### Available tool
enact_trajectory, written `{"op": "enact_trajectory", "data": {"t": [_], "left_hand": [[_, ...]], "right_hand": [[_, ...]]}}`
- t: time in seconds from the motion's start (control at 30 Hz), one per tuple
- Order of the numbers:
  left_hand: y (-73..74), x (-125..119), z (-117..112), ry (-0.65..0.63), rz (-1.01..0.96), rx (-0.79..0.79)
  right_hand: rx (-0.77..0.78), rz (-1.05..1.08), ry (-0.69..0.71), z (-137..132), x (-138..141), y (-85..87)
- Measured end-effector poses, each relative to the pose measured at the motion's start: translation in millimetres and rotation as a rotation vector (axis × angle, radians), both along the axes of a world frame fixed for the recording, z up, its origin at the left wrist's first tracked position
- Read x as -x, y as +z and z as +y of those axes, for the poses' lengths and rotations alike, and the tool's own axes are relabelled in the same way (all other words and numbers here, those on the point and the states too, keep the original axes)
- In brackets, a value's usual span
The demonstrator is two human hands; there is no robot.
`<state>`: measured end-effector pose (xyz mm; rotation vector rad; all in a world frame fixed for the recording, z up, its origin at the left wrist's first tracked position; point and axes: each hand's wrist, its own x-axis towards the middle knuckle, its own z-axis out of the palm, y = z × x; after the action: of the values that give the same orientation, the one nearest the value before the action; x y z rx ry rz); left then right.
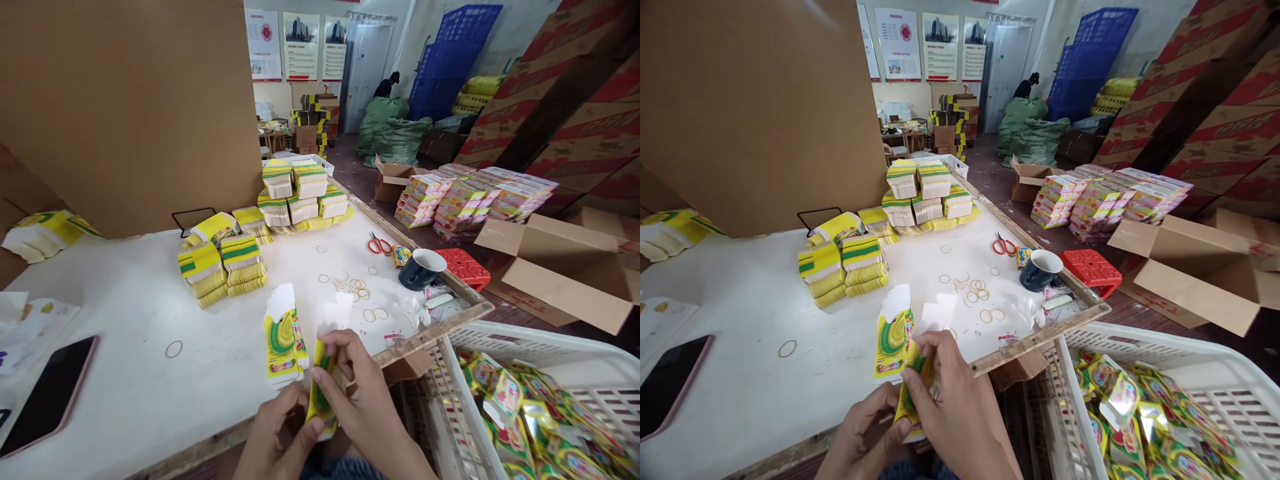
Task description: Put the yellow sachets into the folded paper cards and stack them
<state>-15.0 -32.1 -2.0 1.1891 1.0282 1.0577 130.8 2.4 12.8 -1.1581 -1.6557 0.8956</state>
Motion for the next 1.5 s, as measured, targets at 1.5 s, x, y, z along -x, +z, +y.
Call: {"op": "enact_trajectory", "data": {"t": [1.5], "left_hand": [[-18.3,-18,24,0.459,-0.286,0.279]], "right_hand": [[0.24,0.248,-0.115,-2,2,-31.2]]}}
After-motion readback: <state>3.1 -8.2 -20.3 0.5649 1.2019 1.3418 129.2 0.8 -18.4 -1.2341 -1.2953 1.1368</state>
